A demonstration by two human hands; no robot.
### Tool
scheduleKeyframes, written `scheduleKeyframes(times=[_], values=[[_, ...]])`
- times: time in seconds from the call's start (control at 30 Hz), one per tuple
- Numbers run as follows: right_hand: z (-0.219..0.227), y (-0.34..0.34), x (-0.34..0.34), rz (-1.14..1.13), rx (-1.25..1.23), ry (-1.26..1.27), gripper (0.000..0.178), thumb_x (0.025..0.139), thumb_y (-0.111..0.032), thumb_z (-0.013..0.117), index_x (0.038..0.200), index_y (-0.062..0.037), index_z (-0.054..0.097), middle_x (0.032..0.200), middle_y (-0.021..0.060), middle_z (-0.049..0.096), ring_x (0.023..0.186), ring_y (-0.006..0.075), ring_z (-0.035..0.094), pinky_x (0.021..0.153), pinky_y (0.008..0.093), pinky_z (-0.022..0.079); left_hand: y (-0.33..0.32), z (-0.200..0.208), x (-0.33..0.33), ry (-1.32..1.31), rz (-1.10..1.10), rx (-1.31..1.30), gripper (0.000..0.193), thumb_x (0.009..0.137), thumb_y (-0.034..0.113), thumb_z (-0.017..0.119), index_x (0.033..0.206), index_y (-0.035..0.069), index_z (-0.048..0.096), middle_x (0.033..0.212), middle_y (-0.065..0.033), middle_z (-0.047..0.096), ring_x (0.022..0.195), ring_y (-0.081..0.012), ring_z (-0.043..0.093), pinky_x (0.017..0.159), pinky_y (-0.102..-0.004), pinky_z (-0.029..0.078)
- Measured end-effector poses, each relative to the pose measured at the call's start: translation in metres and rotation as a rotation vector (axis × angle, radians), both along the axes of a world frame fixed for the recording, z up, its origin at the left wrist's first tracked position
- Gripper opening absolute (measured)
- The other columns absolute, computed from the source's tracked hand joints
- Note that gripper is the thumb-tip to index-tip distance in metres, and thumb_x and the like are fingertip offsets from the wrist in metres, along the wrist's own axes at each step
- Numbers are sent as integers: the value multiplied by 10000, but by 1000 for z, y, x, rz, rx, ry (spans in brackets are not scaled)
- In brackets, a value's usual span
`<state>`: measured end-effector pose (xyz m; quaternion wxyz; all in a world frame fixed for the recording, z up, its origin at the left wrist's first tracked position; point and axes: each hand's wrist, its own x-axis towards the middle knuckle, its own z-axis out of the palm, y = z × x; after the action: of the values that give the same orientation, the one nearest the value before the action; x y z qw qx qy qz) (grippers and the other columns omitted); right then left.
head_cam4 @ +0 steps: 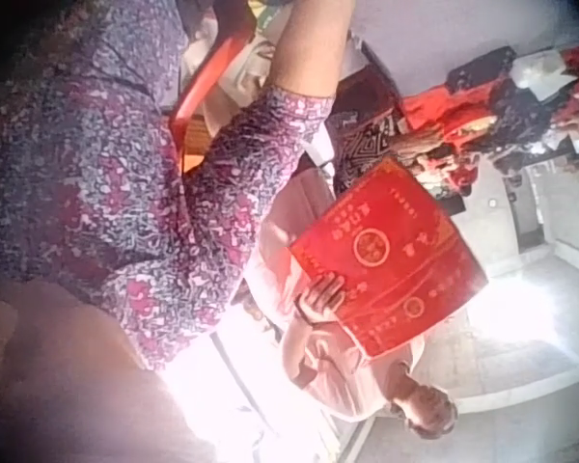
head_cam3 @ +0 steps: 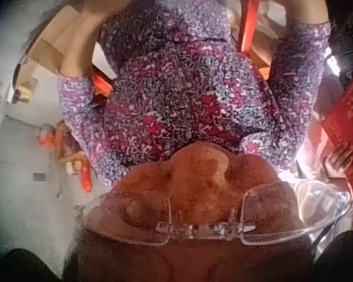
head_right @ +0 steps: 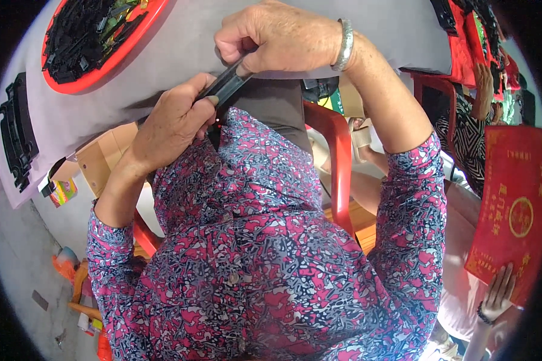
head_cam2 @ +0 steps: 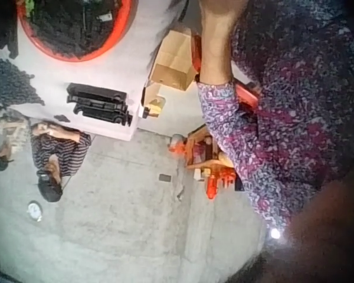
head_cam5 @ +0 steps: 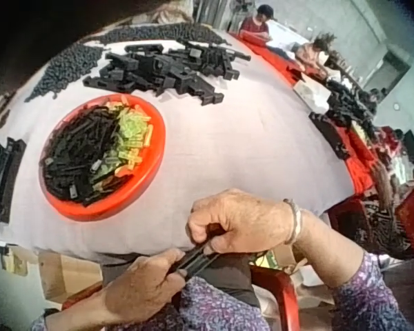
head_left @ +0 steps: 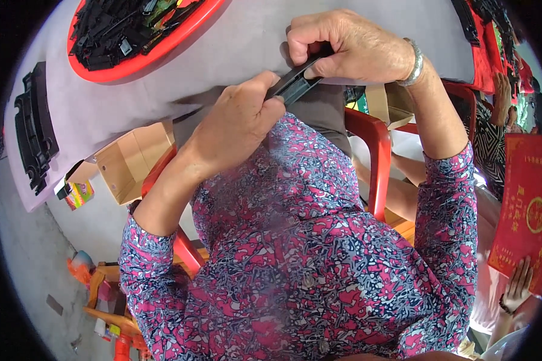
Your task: The person assembles plastic components by inserting small parts and strips into black plastic housings by hand.
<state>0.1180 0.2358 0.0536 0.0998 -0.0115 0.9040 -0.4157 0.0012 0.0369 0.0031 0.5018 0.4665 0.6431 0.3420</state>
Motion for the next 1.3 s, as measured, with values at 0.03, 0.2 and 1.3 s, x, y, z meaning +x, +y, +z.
scheduleKeyframes(times=[0.03, 0.2, 1.3], values=[[0, 0, 0, -1, -11, -16, 222, 702, 29, 673, 814, -40, 494, 800, 44, 509, 715, 206, 512, 668, 329, 431, 0, 0, 0, 13, -7, -6, 225, 944, 186, 464, 1009, -7, 561, 662, -23, 522, 574, -112, 508, 562, -292, 432], [-5, 0, 2, 3, -23, 27, 225, 707, 22, 682, 804, -46, 491, 804, 39, 514, 715, 202, 513, 663, 324, 428, 0, -4, 1, 16, 5, 55, 195, 946, 177, 459, 951, 2, 544, 643, -33, 516, 558, -121, 506, 549, -300, 427], [-13, -6, 3, 23, 133, 120, 260, 673, 56, 665, 806, -30, 458, 788, 92, 505, 733, 308, 543, 663, 396, 433, 16, -22, 7, 402, -100, 491, 338, 956, 258, 479, 752, -10, 511, 584, -77, 500, 521, -203, 498, 544, -355, 424]])
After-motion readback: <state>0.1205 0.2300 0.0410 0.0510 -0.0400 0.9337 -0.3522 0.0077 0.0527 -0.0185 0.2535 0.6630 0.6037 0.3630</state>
